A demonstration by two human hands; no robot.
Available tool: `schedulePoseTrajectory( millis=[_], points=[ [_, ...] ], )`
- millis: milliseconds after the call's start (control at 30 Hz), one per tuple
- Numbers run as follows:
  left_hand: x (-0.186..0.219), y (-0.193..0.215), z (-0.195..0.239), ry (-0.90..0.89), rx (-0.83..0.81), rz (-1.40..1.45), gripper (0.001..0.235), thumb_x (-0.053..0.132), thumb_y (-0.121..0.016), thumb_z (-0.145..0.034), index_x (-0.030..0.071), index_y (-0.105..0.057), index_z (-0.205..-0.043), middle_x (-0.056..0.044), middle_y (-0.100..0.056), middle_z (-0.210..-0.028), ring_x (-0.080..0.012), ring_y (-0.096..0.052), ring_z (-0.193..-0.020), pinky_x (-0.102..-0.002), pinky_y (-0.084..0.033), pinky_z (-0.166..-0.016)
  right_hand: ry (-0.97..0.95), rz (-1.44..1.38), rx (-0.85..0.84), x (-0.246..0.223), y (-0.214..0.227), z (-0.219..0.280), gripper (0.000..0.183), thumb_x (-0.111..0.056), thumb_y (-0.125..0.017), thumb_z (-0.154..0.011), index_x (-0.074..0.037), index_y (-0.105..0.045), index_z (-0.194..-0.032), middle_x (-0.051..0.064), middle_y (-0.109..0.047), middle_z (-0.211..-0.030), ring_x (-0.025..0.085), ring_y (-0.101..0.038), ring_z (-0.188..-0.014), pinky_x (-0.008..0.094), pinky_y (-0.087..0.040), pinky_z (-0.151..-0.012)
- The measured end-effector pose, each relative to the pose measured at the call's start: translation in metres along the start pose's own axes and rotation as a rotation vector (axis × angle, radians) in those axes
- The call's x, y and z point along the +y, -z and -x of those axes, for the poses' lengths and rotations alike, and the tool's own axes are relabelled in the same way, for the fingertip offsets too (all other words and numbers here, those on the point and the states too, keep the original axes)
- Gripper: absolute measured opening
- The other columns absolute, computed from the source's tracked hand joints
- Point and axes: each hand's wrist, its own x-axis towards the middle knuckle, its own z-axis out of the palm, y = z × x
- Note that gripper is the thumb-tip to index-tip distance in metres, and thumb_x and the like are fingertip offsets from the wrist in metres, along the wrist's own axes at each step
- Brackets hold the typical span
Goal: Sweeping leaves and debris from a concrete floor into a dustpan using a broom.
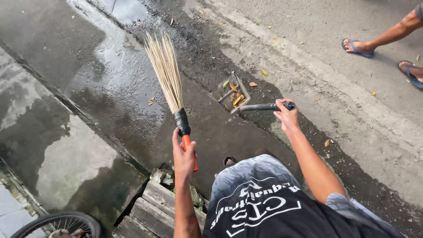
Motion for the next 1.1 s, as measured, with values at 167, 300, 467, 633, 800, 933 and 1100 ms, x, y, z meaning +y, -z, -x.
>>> schedulePoseTrajectory(
  millis=[167,300,467,633,800,933,1100],
  points=[
    [0.115,0.023,-0.036,-0.087,-0.272,0.491,0.034,0.01,-0.058,-0.09,0.003,-0.058,-0.123,-0.011,-0.046,-0.075,-0.0156,-0.048,-0.045,-0.028,-0.041,-0.04,0.019,0.016,0.01,-0.028,-0.013,0.006,0.02,-0.022,-0.073,-0.092,-0.019,-0.055,-0.1,0.008,-0.055,-0.11,0.029,-0.063,-0.093,0.048,-0.053,-0.089],
    [0.22,0.005,-0.043,-0.244,-0.353,0.475,0.029,0.017,-0.078,-0.073,0.004,-0.061,-0.091,-0.011,-0.053,-0.088,-0.0147,-0.056,-0.057,-0.027,-0.05,-0.042,0.06,0.07,-0.078,-0.02,-0.029,-0.025,0.02,-0.022,-0.071,-0.095,-0.019,-0.052,-0.1,0.011,-0.051,-0.106,0.033,-0.063,-0.087,0.053,-0.053,-0.086],
    [0.339,-0.006,-0.043,-0.601,-0.581,0.274,0.035,0.047,-0.059,-0.075,0.018,-0.041,-0.082,0.007,-0.038,-0.078,-0.0043,-0.032,-0.068,-0.02,-0.031,-0.064,-0.019,0.131,-0.041,-0.031,-0.062,-0.069,0.018,-0.007,-0.061,-0.087,-0.018,-0.047,-0.085,-0.001,-0.055,-0.081,0.011,-0.05,-0.082,0.035,-0.053,-0.071],
    [0.307,-0.01,-0.131,-0.598,-0.598,0.417,0.049,0.06,-0.059,-0.087,0.013,-0.044,-0.081,-0.002,-0.05,-0.068,-0.0167,-0.053,-0.071,-0.024,-0.039,-0.065,-0.16,0.097,0.021,-0.054,-0.113,-0.123,0.02,-0.017,-0.072,-0.089,-0.02,-0.053,-0.083,0.006,-0.059,-0.099,0.022,-0.061,-0.094,0.043,-0.057,-0.088],
    [0.176,0.018,-0.206,-0.348,-0.52,0.64,0.041,0.034,-0.074,-0.085,0.01,-0.044,-0.071,-0.006,-0.041,-0.084,-0.0153,-0.044,-0.066,-0.034,-0.056,-0.053,-0.201,0.051,0.063,-0.074,-0.168,-0.169,0.022,-0.018,-0.074,-0.087,-0.02,-0.054,-0.079,0.008,-0.059,-0.1,0.025,-0.063,-0.094,0.042,-0.059,-0.085],
    [0.09,0.039,-0.236,-0.008,-0.022,0.409,0.033,0.007,-0.067,-0.083,0.009,-0.039,-0.066,-0.012,-0.047,-0.083,-0.019,-0.047,-0.051,-0.034,-0.05,-0.049,-0.213,0.061,0.06,-0.115,-0.216,-0.188,0.019,-0.018,-0.071,-0.089,-0.02,-0.052,-0.085,0.012,-0.061,-0.112,0.026,-0.065,-0.107,0.037,-0.06,-0.085],
    [0.031,0.066,-0.272,0.353,0.293,0.081,0.027,0.008,-0.07,-0.083,0.006,-0.049,-0.067,-0.006,-0.048,-0.072,-0.0179,-0.046,-0.046,-0.032,-0.043,-0.046,-0.163,0.043,0.006,-0.127,-0.259,-0.221,0.019,-0.021,-0.07,-0.09,-0.021,-0.052,-0.084,0.01,-0.061,-0.101,0.025,-0.067,-0.082,0.034,-0.059,-0.079]
  ],
)
